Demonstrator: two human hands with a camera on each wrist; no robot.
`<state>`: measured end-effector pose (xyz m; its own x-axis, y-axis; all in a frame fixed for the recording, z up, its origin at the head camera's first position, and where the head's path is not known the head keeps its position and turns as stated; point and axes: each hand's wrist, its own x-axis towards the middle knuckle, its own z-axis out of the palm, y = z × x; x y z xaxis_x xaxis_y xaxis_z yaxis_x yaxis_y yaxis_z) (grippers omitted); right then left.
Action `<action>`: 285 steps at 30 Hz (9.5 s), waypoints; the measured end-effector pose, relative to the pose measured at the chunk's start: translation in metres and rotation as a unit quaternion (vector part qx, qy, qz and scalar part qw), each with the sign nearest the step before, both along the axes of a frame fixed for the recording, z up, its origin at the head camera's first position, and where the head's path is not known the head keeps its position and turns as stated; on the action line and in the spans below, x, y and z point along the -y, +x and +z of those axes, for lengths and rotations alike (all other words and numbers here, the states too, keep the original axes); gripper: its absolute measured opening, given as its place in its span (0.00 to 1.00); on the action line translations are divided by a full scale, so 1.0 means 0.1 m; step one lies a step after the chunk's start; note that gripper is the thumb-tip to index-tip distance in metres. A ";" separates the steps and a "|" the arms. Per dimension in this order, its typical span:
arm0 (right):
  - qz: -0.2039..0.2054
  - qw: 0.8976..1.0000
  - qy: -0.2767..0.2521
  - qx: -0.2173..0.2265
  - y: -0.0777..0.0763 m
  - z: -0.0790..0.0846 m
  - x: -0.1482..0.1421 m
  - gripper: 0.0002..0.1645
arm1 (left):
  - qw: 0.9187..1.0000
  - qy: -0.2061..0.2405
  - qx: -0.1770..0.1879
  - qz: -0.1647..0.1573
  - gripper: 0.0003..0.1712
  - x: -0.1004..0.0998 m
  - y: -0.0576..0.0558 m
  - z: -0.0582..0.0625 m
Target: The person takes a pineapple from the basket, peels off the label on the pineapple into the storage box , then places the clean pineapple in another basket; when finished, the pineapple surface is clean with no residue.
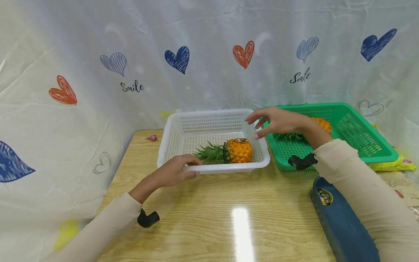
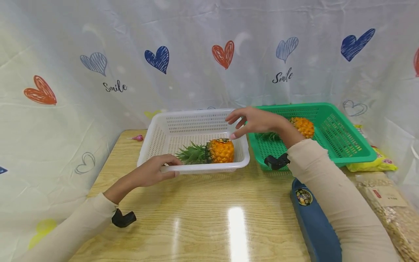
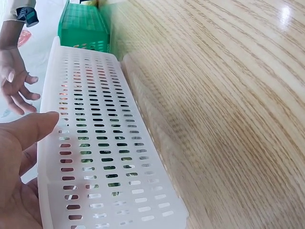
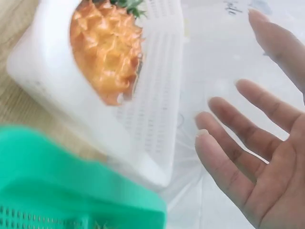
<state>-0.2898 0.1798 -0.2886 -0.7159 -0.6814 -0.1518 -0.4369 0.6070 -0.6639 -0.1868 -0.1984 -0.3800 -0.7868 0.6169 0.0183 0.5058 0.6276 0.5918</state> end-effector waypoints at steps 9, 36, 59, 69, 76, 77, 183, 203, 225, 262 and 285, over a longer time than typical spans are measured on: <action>0.003 0.999 0.004 0.033 -0.15 -0.11 0.22 0.40 | 1.000 0.002 -0.003 -0.003 0.12 0.01 0.00 0.01; 0.018 0.996 0.043 0.073 -0.28 -0.37 0.53 0.41 | 0.998 0.032 0.040 0.029 0.20 0.14 0.02 0.10; 0.020 0.986 0.122 0.116 -0.42 -0.46 0.68 0.48 | 0.980 0.006 -0.015 0.200 0.32 0.72 -0.20 0.05; 0.015 0.979 0.141 0.146 -0.47 -0.48 0.71 0.50 | 0.977 0.066 0.071 0.191 0.38 0.81 -0.29 -0.09; 0.010 0.970 0.144 0.194 -0.46 -0.50 0.73 0.52 | 0.973 0.085 0.106 0.185 0.43 0.77 -0.30 -0.10; 0.009 0.969 0.144 0.201 -0.46 -0.50 0.73 0.52 | 0.973 0.085 0.106 0.185 0.43 0.77 -0.30 -0.10; 0.120 0.989 0.087 -0.016 0.27 0.08 0.38 0.51 | 0.970 0.079 0.122 0.195 0.42 0.73 -0.28 -0.06; 0.090 0.993 0.027 -0.067 0.70 0.09 0.16 0.50 | 0.969 0.071 0.119 0.203 0.41 0.76 -0.33 -0.13; 0.029 0.997 0.024 -0.062 1.27 -0.09 0.00 0.48 | 0.970 0.083 0.115 0.197 0.42 0.76 -0.31 -0.12; -0.006 1.000 -0.002 0.001 1.74 -0.76 0.00 0.48 | 0.973 0.076 0.096 0.195 0.42 0.75 -0.32 -0.12; -0.002 1.000 0.026 0.007 1.71 -0.93 0.06 0.48 | 0.977 0.021 -0.015 0.214 0.36 0.79 -0.22 0.05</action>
<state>-0.1183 0.1735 -0.3814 -0.7166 -0.6690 -0.1975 -0.4251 0.6433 -0.6368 -0.2088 -0.2772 -0.3748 -0.9712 0.2299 0.0631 0.2197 0.7604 0.6112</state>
